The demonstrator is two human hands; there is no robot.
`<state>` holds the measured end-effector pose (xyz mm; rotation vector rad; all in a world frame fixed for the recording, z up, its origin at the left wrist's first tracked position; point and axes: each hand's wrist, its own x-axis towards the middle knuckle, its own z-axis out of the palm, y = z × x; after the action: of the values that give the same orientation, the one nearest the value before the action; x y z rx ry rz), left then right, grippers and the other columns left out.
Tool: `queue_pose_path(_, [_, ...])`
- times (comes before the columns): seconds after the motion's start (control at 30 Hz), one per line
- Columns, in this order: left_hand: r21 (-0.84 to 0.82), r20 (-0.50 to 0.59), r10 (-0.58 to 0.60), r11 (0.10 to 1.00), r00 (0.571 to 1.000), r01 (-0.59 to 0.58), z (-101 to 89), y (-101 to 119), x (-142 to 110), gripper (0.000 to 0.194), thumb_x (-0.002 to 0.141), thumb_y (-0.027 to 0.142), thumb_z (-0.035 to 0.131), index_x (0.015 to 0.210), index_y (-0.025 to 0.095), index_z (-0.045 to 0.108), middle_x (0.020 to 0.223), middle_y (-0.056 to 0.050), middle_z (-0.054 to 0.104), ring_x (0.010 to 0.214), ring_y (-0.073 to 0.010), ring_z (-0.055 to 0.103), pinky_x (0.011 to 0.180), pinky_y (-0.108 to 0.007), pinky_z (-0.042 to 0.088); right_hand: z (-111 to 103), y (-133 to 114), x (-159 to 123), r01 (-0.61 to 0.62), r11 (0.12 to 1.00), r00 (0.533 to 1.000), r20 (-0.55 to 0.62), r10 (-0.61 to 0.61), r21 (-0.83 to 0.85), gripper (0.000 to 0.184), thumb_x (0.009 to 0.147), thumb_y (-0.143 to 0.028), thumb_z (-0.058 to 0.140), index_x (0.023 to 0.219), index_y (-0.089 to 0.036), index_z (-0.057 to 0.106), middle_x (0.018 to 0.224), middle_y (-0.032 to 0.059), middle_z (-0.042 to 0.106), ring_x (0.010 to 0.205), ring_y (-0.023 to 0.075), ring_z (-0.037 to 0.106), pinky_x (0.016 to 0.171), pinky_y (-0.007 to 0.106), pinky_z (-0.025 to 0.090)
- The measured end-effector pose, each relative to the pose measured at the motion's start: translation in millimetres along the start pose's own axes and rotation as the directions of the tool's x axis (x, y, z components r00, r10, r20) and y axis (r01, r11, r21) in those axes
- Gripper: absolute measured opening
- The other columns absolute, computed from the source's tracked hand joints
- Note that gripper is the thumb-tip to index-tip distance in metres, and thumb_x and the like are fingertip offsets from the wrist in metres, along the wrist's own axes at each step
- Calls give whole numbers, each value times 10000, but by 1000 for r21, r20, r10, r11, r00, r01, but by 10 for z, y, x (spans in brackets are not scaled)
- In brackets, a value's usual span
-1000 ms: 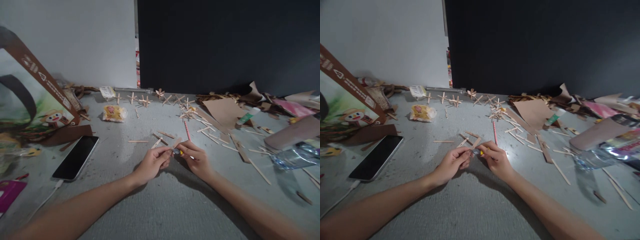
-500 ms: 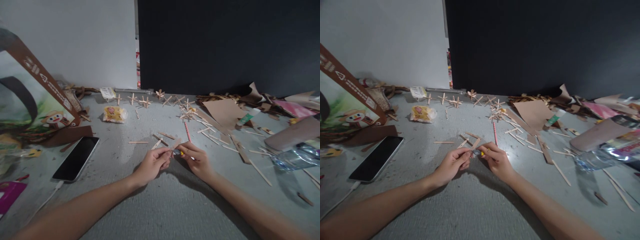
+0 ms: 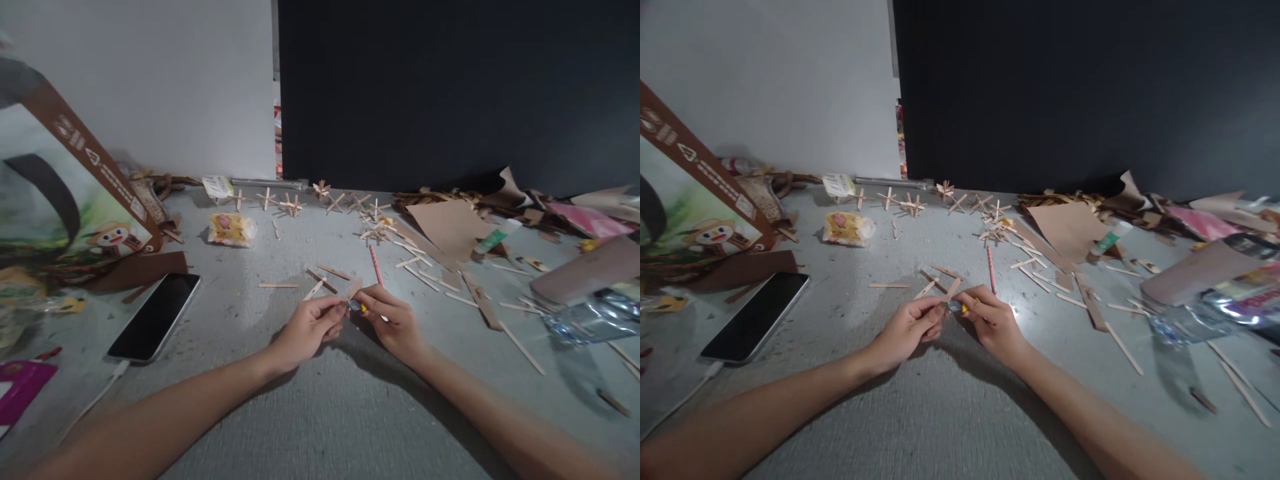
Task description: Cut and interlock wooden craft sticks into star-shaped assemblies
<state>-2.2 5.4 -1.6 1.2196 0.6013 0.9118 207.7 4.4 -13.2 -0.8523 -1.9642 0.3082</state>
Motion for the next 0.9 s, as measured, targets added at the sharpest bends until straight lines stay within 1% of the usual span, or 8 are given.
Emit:
queue_pose_path(0.2, [-8, -19, 14, 1000, 1000, -14, 3, 16, 1, 515, 901, 694, 710, 900, 183, 646, 566, 91, 386, 513, -89, 318, 532, -251, 257, -8, -2, 8, 10, 1000, 1000, 21, -9, -27, 312, 1098, -234, 509, 1251, -269, 778, 1031, 101, 757, 892, 200, 726, 774, 312, 601])
queue_pose_path(0.4, [-18, 7, 8, 1000, 1000, -8, 1, -2, 9, 532, 881, 702, 731, 891, 177, 643, 598, 86, 399, 519, -83, 321, 524, -249, 246, 8, 7, -4, 36, 999, 999, -18, -36, -24, 324, 1086, -196, 525, 1287, -289, 762, 1040, 90, 766, 888, 196, 726, 766, 308, 596])
queue_pose_path(0.6, [-24, -5, 12, 1000, 1000, -12, -9, -8, 7, 512, 897, 695, 713, 892, 190, 627, 556, 98, 370, 502, -88, 300, 526, -254, 237, -5, 8, -5, 14, 998, 1000, 2, -14, -55, 308, 1092, -220, 521, 1262, -270, 773, 1055, 98, 766, 904, 200, 737, 787, 312, 606])
queue_pose_path(0.7, [-25, 12, -4, 1000, 1000, 4, -16, -12, 19, 526, 875, 706, 729, 870, 191, 619, 570, 94, 379, 504, -86, 297, 523, -253, 236, -2, 5, -3, 35, 997, 999, -9, -35, -64, 303, 1086, -196, 531, 1260, -267, 768, 1048, 94, 767, 903, 197, 732, 782, 304, 598])
queue_pose_path(0.77, [-33, 7, 2, 999, 1000, -1, -17, -6, 13, 515, 885, 696, 721, 881, 189, 627, 571, 94, 375, 506, -86, 292, 526, -254, 238, 3, 7, -1, 41, 998, 999, -16, -42, -57, 301, 1085, -191, 538, 1268, -272, 763, 1057, 92, 768, 905, 195, 731, 785, 306, 598])
queue_pose_path(0.83, [-10, 8, 19, 1000, 1000, -19, -4, 9, -15, 489, 918, 668, 698, 896, 183, 645, 569, 91, 377, 516, -91, 303, 539, -256, 247, 6, 12, -1, 29, 998, 1000, -10, -29, -50, 289, 1087, -202, 536, 1226, -277, 777, 1061, 92, 768, 920, 200, 738, 793, 314, 606])
queue_pose_path(0.9, [61, 46, 28, 998, 999, -31, 24, 24, -60, 468, 949, 635, 674, 883, 172, 661, 578, 76, 407, 537, -95, 334, 553, -258, 256, 6, 21, -7, 9, 999, 1000, 12, -9, -45, 278, 1088, -226, 532, 1166, -282, 794, 1069, 97, 768, 945, 212, 746, 809, 333, 617])
